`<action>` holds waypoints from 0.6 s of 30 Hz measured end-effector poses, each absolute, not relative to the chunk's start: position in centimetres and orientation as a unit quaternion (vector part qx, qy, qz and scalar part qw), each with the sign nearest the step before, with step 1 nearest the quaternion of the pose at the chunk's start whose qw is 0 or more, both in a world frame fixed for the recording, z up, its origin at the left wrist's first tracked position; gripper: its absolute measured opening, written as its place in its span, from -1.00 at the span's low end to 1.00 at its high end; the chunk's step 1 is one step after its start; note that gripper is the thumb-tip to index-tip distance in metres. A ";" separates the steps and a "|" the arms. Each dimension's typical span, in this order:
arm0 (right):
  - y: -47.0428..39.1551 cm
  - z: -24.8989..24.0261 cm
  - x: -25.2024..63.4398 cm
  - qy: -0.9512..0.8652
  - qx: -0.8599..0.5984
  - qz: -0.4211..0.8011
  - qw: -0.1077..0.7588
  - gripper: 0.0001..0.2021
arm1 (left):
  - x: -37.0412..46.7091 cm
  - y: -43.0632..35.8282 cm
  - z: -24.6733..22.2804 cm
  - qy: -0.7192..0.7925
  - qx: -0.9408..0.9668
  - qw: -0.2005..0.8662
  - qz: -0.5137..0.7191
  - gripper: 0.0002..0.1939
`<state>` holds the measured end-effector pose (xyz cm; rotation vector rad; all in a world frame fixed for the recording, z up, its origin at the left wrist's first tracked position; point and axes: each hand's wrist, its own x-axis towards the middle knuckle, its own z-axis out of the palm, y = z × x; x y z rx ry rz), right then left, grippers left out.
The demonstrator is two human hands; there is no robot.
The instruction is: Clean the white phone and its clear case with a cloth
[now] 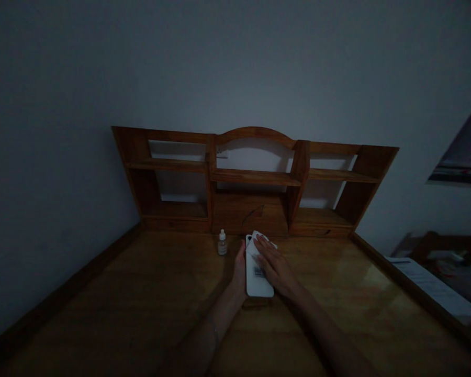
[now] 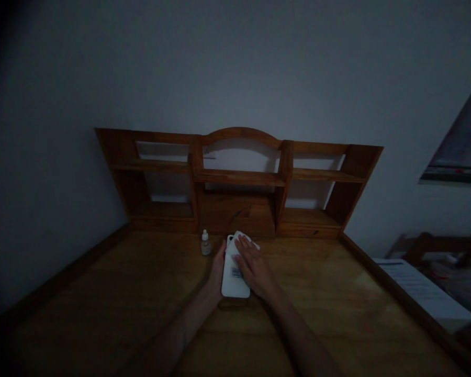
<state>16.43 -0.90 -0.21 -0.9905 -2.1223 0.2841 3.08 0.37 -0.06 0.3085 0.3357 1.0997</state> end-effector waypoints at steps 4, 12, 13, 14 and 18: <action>-1.2 0.2 16.4 -0.829 -0.377 0.146 0.387 -0.52 | 2.9 0.1 0.0 0.148 0.153 0.823 0.526 -0.53; -2.5 1.2 16.2 -0.792 -0.340 0.283 0.421 -0.63 | 2.5 0.4 0.5 0.125 0.152 0.847 0.493 -0.46; -2.6 1.1 16.2 -0.785 -0.336 0.295 0.429 -0.63 | 2.5 0.4 0.5 0.121 0.152 0.848 0.493 -0.45; -2.6 1.0 16.1 -0.779 -0.335 0.303 0.436 -0.63 | 2.5 0.5 0.5 0.117 0.153 0.847 0.495 -0.44; -2.5 0.7 15.9 -0.769 -0.351 0.300 0.442 -0.63 | 2.6 0.5 0.3 0.118 0.157 0.846 0.495 -0.45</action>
